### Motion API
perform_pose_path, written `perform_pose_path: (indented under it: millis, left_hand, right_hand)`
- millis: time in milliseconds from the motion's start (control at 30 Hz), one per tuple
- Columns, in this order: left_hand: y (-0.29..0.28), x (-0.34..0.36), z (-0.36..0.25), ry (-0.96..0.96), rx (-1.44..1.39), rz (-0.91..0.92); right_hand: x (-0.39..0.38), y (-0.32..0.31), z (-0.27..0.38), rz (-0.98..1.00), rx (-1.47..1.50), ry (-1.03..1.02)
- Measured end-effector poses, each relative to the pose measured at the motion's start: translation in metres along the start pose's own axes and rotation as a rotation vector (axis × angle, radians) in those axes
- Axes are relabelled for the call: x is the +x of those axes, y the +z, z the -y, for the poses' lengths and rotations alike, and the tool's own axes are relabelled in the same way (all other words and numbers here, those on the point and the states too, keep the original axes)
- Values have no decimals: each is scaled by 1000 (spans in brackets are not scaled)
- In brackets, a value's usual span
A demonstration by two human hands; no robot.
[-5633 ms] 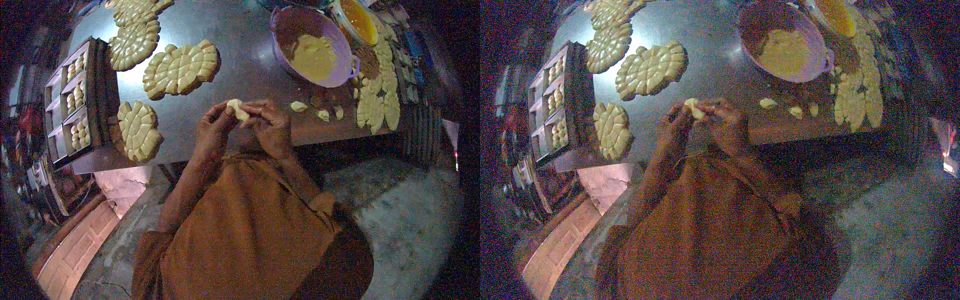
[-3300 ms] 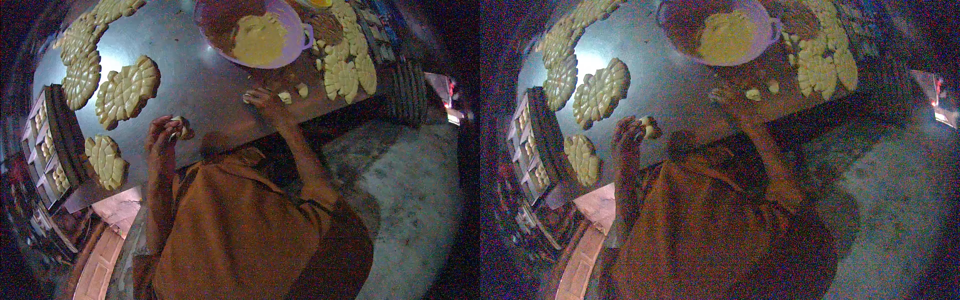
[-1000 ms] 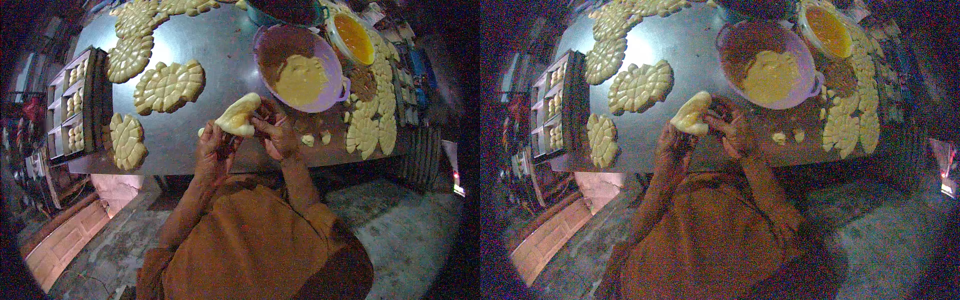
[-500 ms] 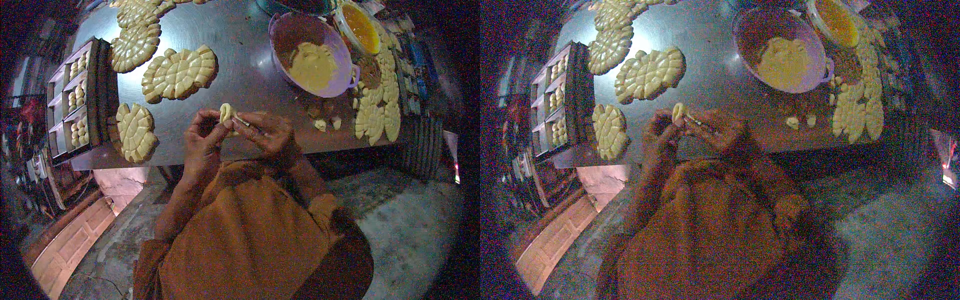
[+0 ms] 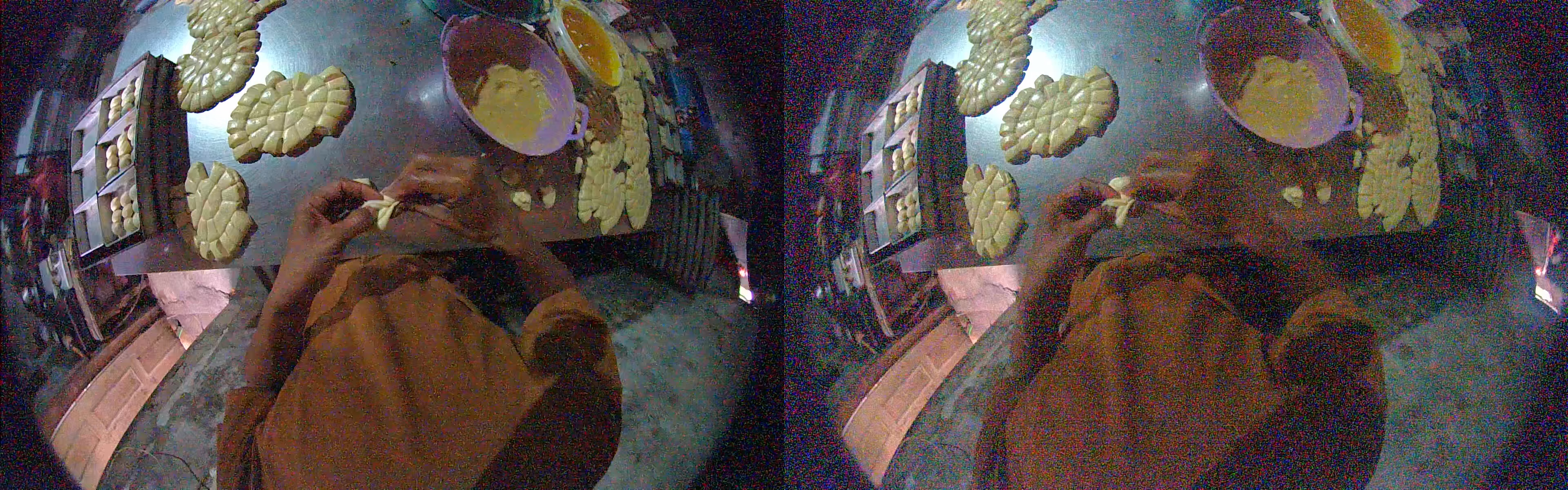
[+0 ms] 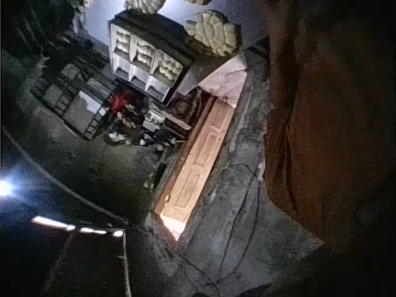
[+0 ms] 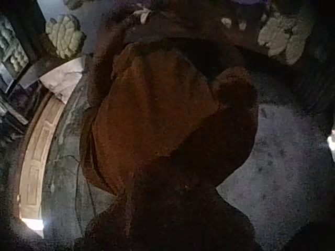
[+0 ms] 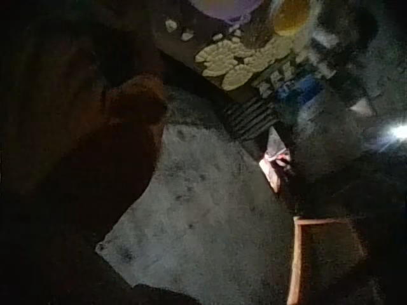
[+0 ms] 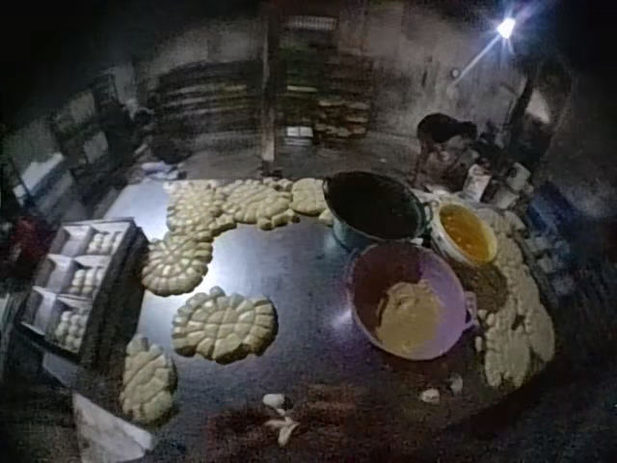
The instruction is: The person shapes dough pieces by hand and places them into metal baking trays.
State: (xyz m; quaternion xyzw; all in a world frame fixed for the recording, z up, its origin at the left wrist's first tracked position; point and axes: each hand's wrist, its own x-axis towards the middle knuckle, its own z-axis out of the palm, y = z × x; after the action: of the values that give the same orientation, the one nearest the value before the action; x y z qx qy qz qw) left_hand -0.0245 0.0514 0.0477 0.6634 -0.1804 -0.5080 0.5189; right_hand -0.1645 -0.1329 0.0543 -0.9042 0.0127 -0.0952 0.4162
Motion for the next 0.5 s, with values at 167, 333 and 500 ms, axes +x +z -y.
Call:
perform_pose_path:
  millis: [167,333,500]
  left_hand:
    - [-2,10,14,-37,-225,-21]
    - [-9,25,61,-127,-648,31]
    - [-13,28,71,-172,-840,102]
  right_hand:
    - [-4,7,-11,-187,-28,-145]
    - [8,33,2,-223,-15,-104]
    - [13,75,16,-465,-176,32]
